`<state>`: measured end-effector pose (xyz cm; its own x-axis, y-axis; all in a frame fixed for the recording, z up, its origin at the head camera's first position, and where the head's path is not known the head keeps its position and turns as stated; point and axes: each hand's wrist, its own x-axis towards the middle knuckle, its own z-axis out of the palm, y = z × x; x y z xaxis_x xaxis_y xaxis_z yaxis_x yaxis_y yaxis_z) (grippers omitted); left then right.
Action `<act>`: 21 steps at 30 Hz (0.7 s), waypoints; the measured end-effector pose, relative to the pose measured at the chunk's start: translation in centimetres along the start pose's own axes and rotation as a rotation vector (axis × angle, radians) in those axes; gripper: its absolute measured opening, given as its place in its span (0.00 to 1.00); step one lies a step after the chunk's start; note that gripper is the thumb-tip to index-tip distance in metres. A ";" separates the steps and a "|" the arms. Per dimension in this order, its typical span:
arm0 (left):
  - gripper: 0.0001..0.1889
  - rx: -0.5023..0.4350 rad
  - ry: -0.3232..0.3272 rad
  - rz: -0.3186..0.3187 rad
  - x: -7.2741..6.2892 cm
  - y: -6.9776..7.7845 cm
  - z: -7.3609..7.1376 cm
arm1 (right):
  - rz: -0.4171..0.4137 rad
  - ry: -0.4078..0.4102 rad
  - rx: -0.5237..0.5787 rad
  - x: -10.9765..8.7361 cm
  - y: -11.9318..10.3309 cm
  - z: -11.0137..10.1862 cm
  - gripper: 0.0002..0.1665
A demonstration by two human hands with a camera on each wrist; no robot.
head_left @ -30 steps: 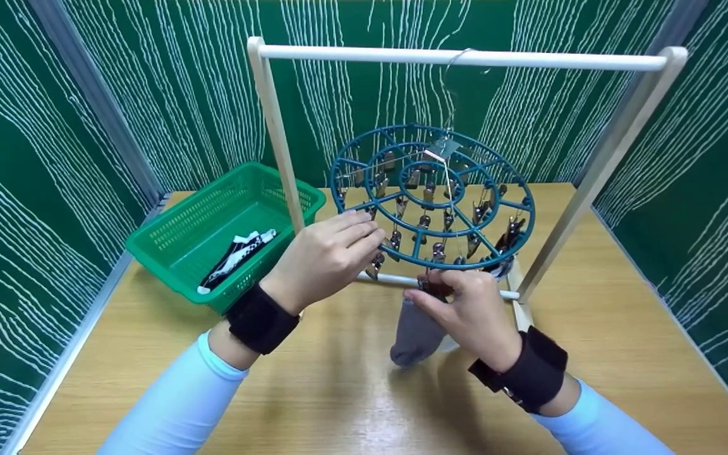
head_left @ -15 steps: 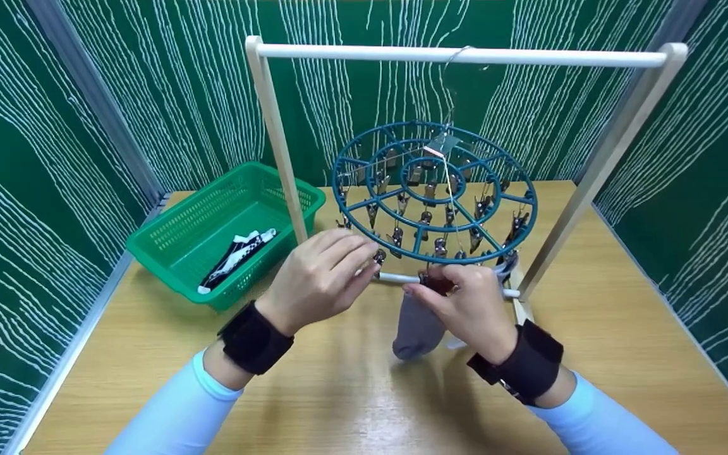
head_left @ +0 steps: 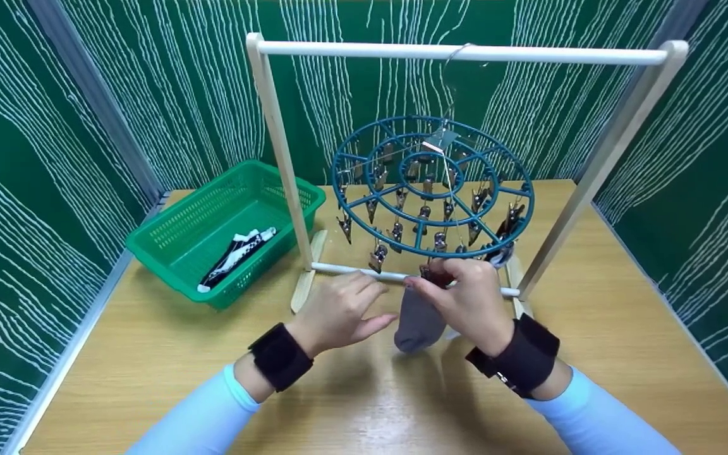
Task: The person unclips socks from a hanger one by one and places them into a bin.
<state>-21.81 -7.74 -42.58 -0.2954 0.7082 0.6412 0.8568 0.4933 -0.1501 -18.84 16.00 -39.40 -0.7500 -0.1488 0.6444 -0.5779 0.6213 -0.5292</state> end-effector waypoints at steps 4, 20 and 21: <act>0.24 -0.115 -0.136 -0.106 0.0 0.1 1.1 | -0.017 0.006 -0.024 0.1 -0.1 0.1 0.10; 0.27 -0.810 -0.475 -0.495 0.8 0.0 3.9 | -0.069 0.030 0.045 0.2 -0.2 0.3 0.08; 0.26 -0.843 -0.464 -0.491 0.8 0.0 4.1 | -0.070 0.032 0.053 0.2 -0.2 0.4 0.08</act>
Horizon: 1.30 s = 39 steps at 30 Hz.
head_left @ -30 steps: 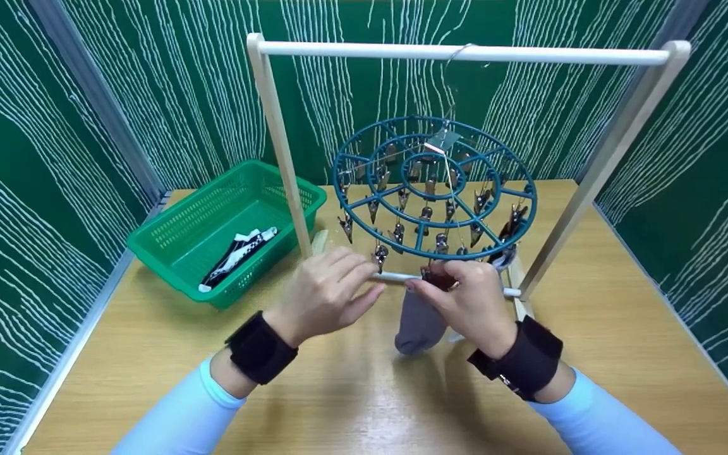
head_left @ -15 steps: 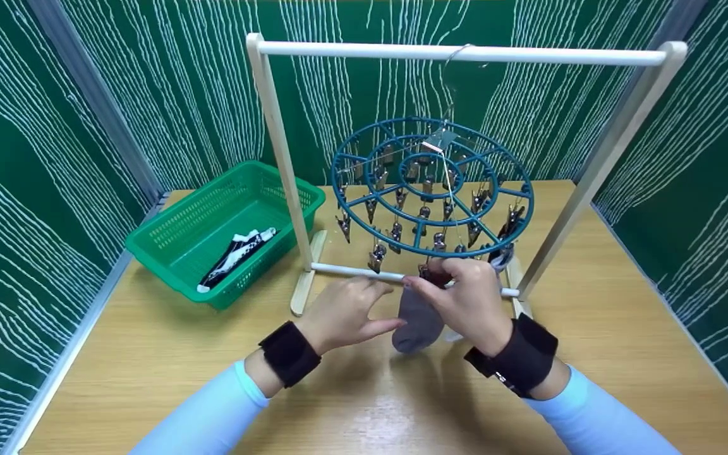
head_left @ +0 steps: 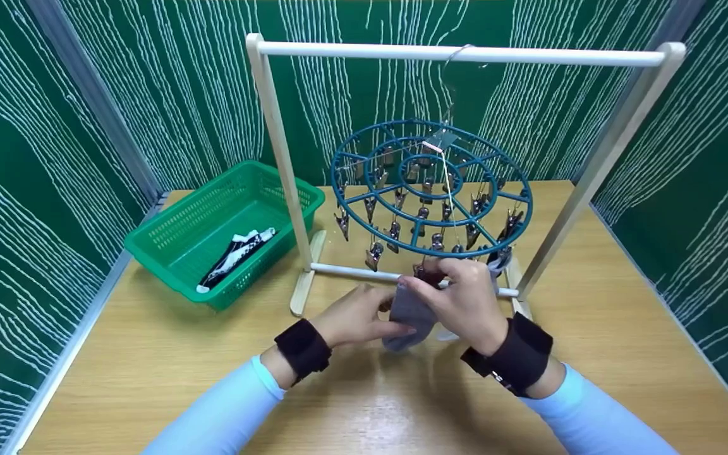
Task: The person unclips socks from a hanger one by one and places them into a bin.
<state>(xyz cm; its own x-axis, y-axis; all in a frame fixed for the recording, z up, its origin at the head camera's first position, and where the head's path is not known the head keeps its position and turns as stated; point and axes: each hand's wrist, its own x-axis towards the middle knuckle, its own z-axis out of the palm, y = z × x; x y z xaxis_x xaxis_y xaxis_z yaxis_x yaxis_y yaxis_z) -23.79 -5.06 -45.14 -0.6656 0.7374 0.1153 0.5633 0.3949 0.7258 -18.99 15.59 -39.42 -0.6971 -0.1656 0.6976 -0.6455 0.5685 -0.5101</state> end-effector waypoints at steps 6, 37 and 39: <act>0.15 -0.048 0.045 0.019 0.4 -0.1 0.4 | -0.016 0.021 0.047 -0.2 0.2 0.3 0.08; 0.13 0.017 0.144 -0.142 0.3 -1.1 -0.8 | -0.141 0.120 0.143 0.2 0.5 0.2 0.10; 0.16 0.014 0.167 -0.136 0.2 -1.6 -1.0 | -0.137 0.122 0.141 0.1 0.5 0.2 0.10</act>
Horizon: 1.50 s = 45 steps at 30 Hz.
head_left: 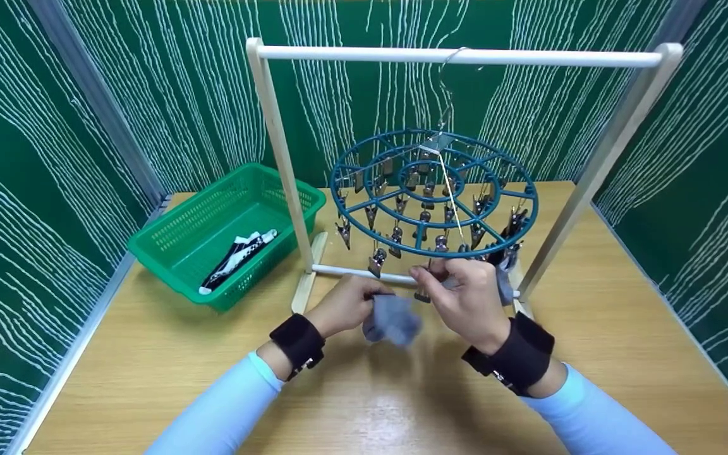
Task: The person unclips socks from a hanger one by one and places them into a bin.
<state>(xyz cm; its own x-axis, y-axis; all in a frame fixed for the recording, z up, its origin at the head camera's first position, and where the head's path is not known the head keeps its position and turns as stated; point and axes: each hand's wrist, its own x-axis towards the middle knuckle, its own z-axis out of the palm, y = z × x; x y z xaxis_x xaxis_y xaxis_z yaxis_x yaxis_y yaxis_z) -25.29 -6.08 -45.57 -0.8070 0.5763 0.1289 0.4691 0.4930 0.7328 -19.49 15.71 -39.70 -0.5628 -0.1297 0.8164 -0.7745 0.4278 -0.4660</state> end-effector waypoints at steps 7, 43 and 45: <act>0.16 0.020 0.037 -0.029 -0.4 -1.0 -1.5 | 0.013 -0.005 -0.015 -0.1 -0.2 -0.1 0.08; 0.14 0.147 0.352 -0.039 -4.1 1.1 -14.8 | -0.011 0.005 -0.086 -0.2 0.5 -0.3 0.15; 0.13 0.159 0.371 -0.036 -4.2 1.1 -15.5 | -0.006 0.004 -0.088 -0.2 0.4 -0.3 0.15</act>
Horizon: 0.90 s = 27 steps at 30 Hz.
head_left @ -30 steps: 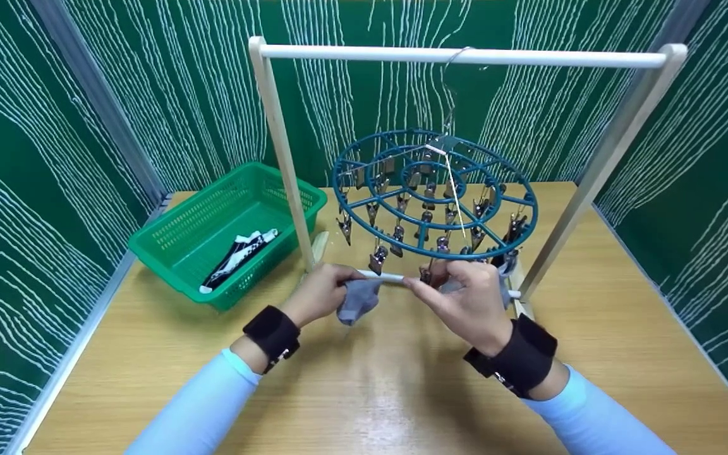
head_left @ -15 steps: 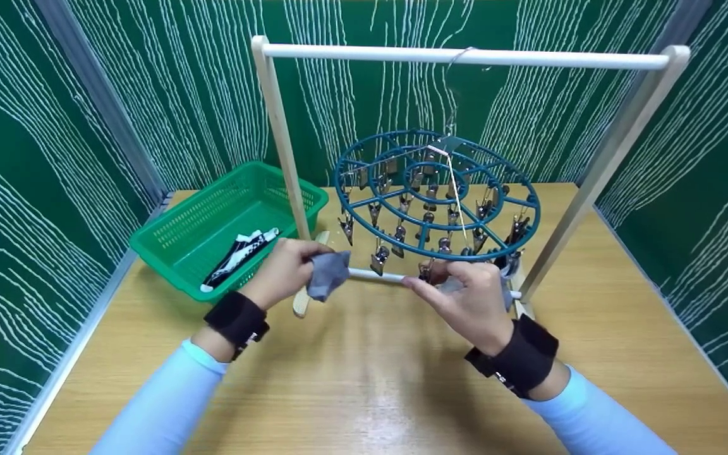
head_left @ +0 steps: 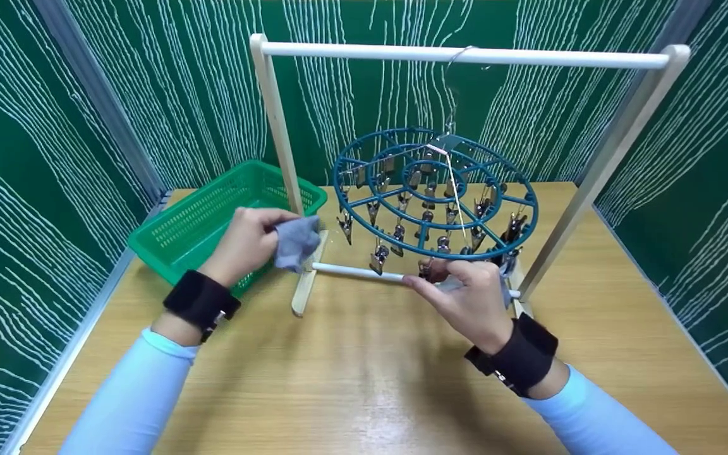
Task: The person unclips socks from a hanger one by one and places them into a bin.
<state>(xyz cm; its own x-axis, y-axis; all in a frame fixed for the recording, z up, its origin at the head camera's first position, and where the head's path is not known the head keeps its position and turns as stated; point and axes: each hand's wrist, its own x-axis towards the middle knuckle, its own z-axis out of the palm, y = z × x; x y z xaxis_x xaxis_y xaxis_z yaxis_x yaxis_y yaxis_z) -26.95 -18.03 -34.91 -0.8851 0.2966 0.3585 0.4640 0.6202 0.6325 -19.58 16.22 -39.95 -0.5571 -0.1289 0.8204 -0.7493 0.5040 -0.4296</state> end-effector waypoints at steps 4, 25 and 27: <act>0.14 0.027 0.029 -0.009 0.4 -0.2 -1.6 | 0.013 -0.002 -0.006 0.0 -0.2 0.0 0.15; 0.20 0.218 -0.070 -0.203 3.5 -5.5 -5.8 | -0.039 0.013 0.011 -0.1 0.2 0.0 0.14; 0.20 0.244 -0.073 -0.220 3.7 -6.1 -5.9 | -0.036 0.013 0.012 0.0 0.2 0.0 0.14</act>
<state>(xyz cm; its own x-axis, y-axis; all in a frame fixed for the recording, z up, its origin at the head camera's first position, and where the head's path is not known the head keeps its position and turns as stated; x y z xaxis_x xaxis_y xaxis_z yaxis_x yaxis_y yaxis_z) -32.88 -25.01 -33.35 -0.9674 0.1819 0.1761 0.2473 0.8282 0.5029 -19.71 16.33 -40.05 -0.5252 -0.1359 0.8400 -0.7730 0.4889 -0.4042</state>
